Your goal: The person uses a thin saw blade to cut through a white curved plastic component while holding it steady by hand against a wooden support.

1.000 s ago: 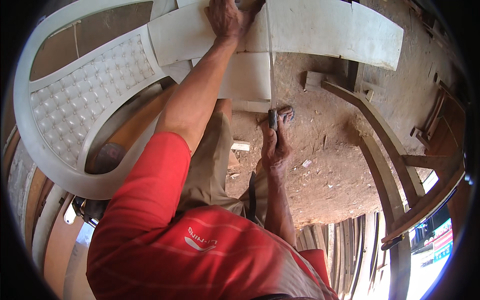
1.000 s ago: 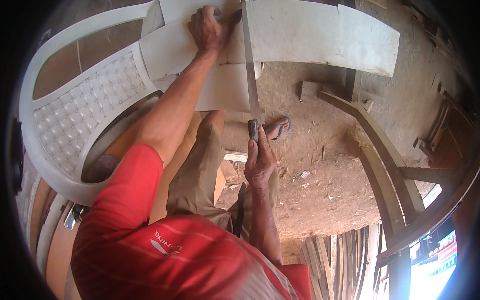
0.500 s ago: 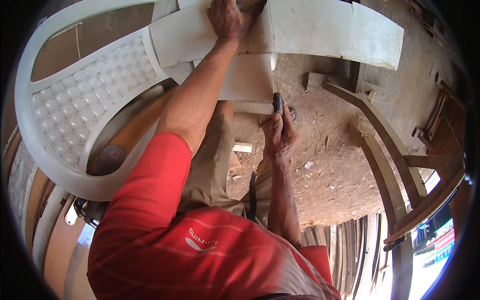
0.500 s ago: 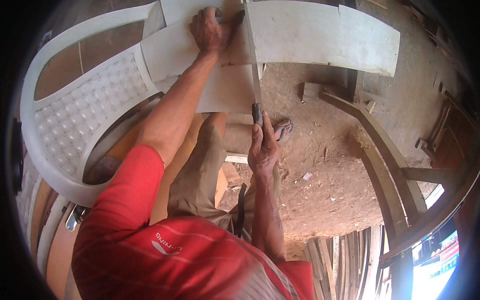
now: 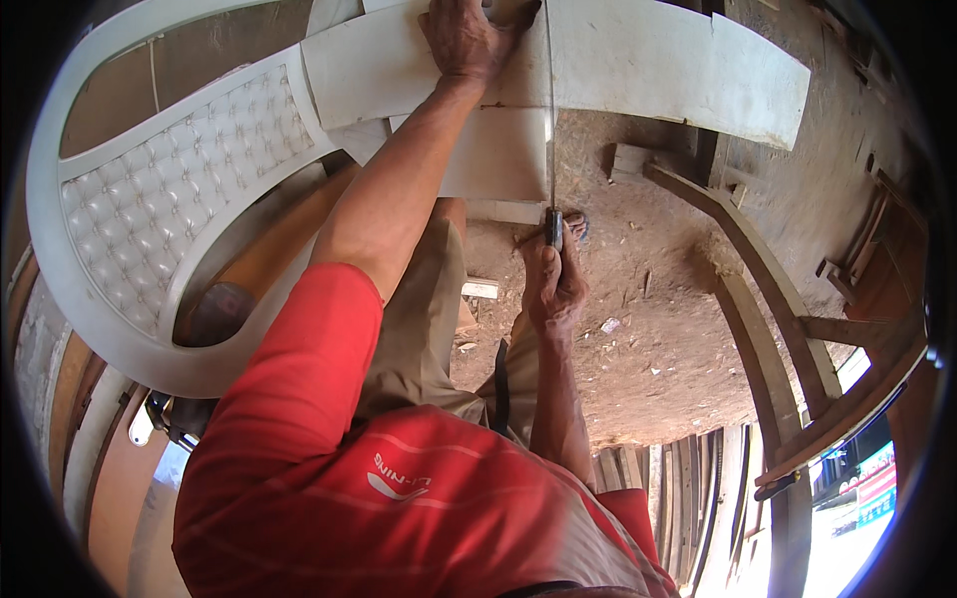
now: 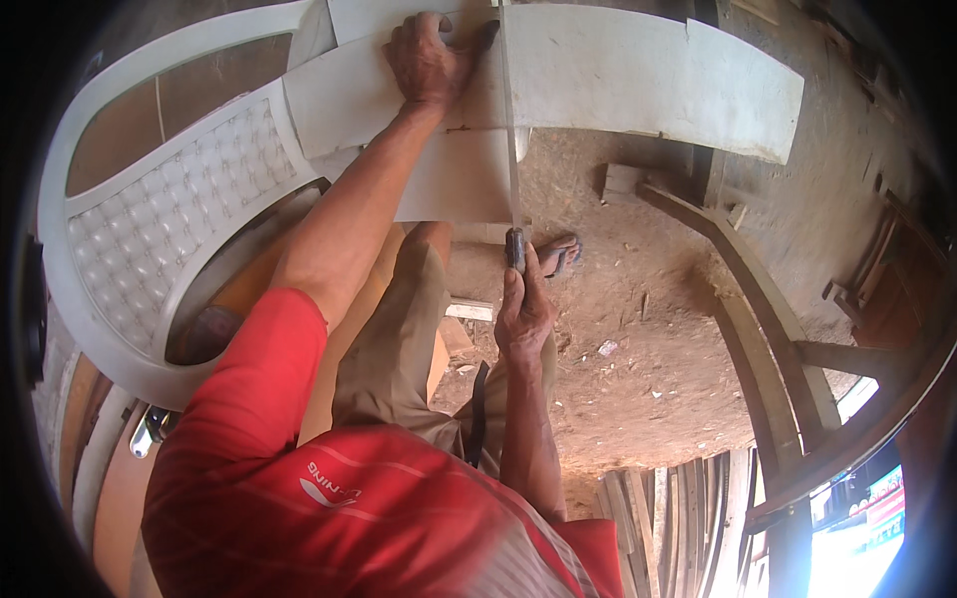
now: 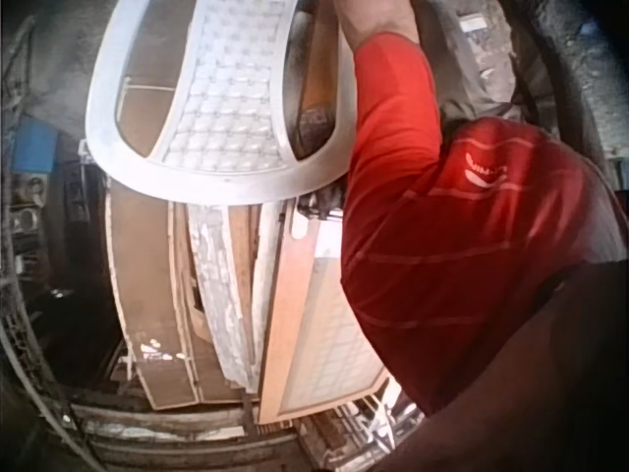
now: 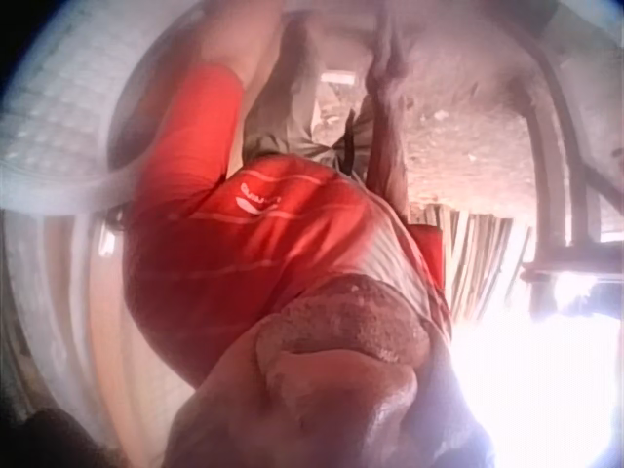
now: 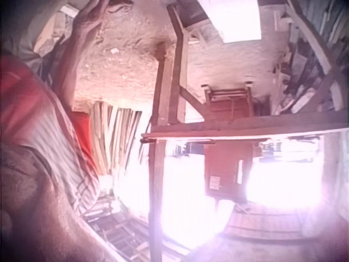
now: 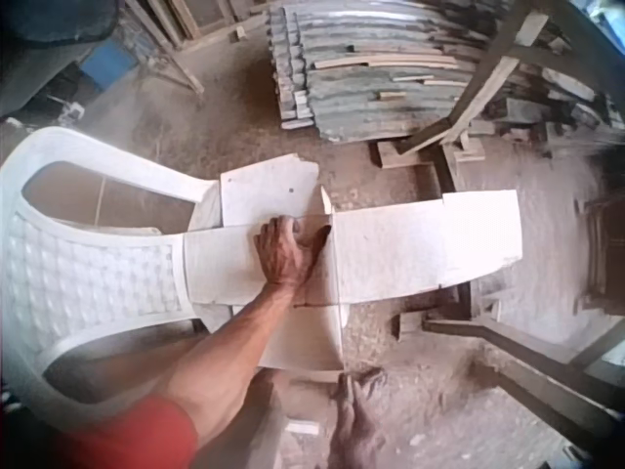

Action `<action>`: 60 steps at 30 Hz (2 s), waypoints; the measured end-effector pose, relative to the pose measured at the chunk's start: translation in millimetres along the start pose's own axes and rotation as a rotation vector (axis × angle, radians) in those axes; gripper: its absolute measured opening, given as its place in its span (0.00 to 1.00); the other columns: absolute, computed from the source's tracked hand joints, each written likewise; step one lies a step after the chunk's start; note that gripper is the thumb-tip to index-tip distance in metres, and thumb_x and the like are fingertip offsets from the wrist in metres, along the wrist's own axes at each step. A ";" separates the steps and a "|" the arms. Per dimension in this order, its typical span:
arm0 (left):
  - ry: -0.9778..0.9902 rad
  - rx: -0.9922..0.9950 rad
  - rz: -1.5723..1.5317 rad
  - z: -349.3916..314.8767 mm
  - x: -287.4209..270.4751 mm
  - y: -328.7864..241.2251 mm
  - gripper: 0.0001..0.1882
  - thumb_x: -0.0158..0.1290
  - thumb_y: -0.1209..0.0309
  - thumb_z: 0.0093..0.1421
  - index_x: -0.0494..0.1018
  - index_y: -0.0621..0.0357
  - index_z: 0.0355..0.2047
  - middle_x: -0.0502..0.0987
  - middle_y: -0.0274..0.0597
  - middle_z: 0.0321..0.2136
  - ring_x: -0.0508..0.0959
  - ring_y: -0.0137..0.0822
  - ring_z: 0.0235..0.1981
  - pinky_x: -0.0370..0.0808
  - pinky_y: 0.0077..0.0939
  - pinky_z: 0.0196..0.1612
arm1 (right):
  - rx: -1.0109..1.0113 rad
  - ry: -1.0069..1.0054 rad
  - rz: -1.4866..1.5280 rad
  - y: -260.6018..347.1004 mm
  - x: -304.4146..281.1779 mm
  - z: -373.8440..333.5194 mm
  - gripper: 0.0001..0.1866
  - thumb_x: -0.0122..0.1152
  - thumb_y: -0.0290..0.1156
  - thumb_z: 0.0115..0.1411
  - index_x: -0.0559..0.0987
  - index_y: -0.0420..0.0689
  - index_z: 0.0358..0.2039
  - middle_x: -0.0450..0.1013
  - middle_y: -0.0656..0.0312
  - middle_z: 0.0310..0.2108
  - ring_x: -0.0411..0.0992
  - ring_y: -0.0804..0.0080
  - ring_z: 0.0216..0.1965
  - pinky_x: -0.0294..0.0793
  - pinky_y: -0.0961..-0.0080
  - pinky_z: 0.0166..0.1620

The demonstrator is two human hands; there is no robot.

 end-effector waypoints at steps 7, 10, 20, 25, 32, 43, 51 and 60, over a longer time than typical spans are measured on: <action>0.097 -0.075 -0.042 8.2 -10.2 -11.5 0.28 0.63 0.42 0.52 0.73 0.54 0.34 0.76 0.44 0.33 0.73 0.50 0.39 0.67 0.47 0.44 | 0.188 0.076 -0.049 6.0 7.9 33.2 0.22 0.56 0.33 0.71 0.72 0.41 0.63 0.76 0.61 0.29 0.73 0.79 0.27 0.73 0.78 0.31; 0.052 -0.051 0.020 0.2 2.3 3.6 0.28 0.68 0.42 0.46 0.73 0.52 0.29 0.76 0.39 0.30 0.73 0.45 0.37 0.65 0.42 0.44 | 0.038 0.046 -0.164 11.8 -4.9 13.0 0.21 0.54 0.31 0.71 0.72 0.40 0.63 0.77 0.60 0.31 0.73 0.77 0.29 0.74 0.78 0.33; 0.037 -0.011 -0.001 -6.5 4.0 7.7 0.23 0.64 0.47 0.53 0.72 0.52 0.32 0.76 0.40 0.32 0.73 0.47 0.38 0.66 0.45 0.43 | 0.168 0.071 -0.141 23.8 3.5 12.0 0.21 0.54 0.33 0.71 0.73 0.40 0.62 0.78 0.47 0.49 0.80 0.61 0.46 0.78 0.69 0.47; 0.038 -0.014 0.004 -1.8 8.1 10.8 0.16 0.64 0.54 0.54 0.73 0.49 0.32 0.77 0.36 0.32 0.74 0.44 0.37 0.65 0.42 0.42 | 0.079 0.105 -0.224 4.3 -3.5 -19.3 0.22 0.57 0.30 0.68 0.73 0.38 0.60 0.77 0.40 0.49 0.78 0.50 0.50 0.77 0.62 0.51; 0.032 -0.050 -0.019 0.2 -2.0 -7.6 0.26 0.58 0.43 0.57 0.72 0.55 0.35 0.76 0.46 0.34 0.74 0.52 0.40 0.68 0.51 0.44 | 0.171 0.043 -0.187 12.0 -10.1 -22.8 0.23 0.57 0.31 0.68 0.73 0.37 0.61 0.77 0.43 0.50 0.79 0.52 0.50 0.78 0.66 0.50; 0.019 -0.014 -0.047 -1.5 3.9 -0.1 0.25 0.65 0.45 0.52 0.72 0.52 0.32 0.75 0.41 0.32 0.73 0.47 0.38 0.65 0.46 0.44 | 0.209 0.083 -0.157 42.9 5.0 8.4 0.23 0.53 0.38 0.71 0.73 0.38 0.61 0.76 0.42 0.52 0.77 0.53 0.54 0.76 0.66 0.52; 0.020 0.011 -0.031 1.1 2.7 -3.7 0.24 0.66 0.48 0.52 0.72 0.53 0.32 0.75 0.40 0.31 0.73 0.46 0.37 0.64 0.44 0.45 | 0.430 0.127 -0.193 80.4 26.5 69.1 0.23 0.51 0.40 0.72 0.73 0.41 0.62 0.77 0.43 0.51 0.79 0.55 0.50 0.78 0.65 0.47; 0.019 -0.019 -0.083 0.7 -3.3 1.4 0.24 0.65 0.46 0.52 0.72 0.52 0.30 0.75 0.40 0.30 0.72 0.46 0.36 0.64 0.45 0.43 | 0.312 0.101 -0.205 76.4 19.4 31.2 0.24 0.51 0.39 0.72 0.72 0.36 0.61 0.76 0.42 0.52 0.77 0.60 0.53 0.76 0.68 0.50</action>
Point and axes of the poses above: each hand's wrist, its own z-axis towards the middle knuckle, its own x-axis out of the palm, y = z × x, the point moved 3 cm from there along z, towards the middle knuckle
